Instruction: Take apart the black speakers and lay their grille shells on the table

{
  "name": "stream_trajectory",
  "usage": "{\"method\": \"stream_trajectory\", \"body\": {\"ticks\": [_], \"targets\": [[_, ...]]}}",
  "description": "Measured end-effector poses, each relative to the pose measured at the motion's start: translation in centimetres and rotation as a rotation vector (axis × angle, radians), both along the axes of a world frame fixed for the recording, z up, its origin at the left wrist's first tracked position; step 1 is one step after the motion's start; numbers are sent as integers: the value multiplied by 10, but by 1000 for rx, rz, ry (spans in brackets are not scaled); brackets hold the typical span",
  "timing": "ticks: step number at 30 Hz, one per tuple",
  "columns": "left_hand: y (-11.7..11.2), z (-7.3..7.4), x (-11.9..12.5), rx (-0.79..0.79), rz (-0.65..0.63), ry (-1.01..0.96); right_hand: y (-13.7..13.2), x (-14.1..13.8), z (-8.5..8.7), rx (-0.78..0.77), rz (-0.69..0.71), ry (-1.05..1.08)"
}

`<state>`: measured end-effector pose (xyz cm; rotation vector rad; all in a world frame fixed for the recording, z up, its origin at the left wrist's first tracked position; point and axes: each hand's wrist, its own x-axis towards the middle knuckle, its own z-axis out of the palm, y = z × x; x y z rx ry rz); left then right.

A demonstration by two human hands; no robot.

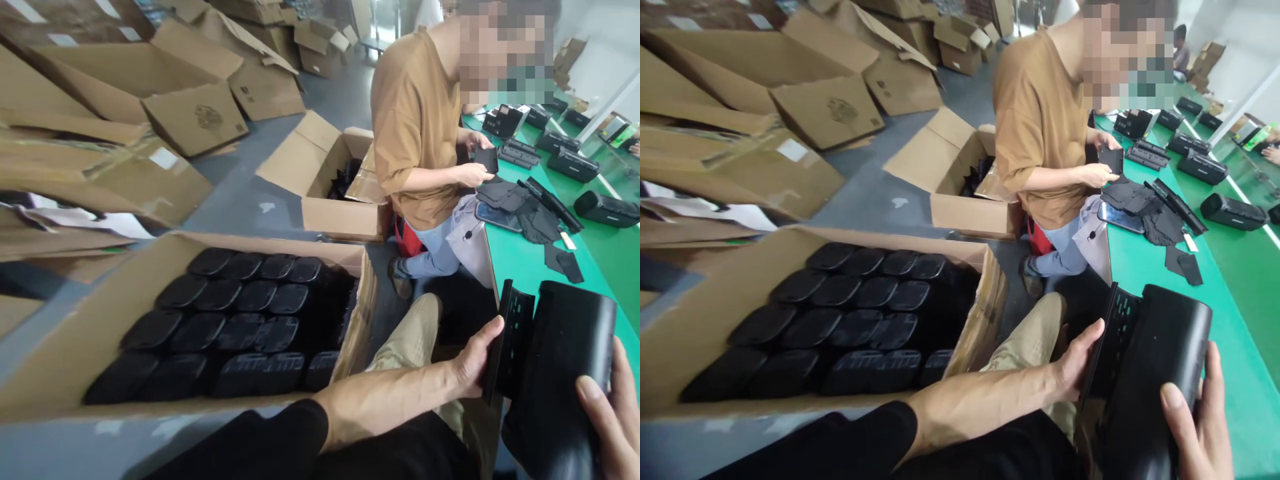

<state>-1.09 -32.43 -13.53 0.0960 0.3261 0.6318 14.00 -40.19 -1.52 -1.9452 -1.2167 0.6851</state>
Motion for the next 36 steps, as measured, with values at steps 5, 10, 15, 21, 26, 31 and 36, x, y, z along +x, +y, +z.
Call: {"method": "stream_trajectory", "body": {"ticks": [5,10,15,21,26,31,36], "targets": [[-4,6,17,102,33,-55,22,-11,24,-102,-15,-36],[-3,14,26,157,123,-101,35,-24,38,-151,24,-62],[1,10,30,117,132,-96,39,-31,35,-148,87,-136],[5,17,26,127,180,-113,54,-13,24,-167,189,-137],[16,36,15,91,353,-95,46,7,14,-73,182,-136],[31,56,10,119,545,-67,9,-28,-25,225,108,-67],[33,55,12,202,555,9,4,-46,-40,319,-134,-123]]}}
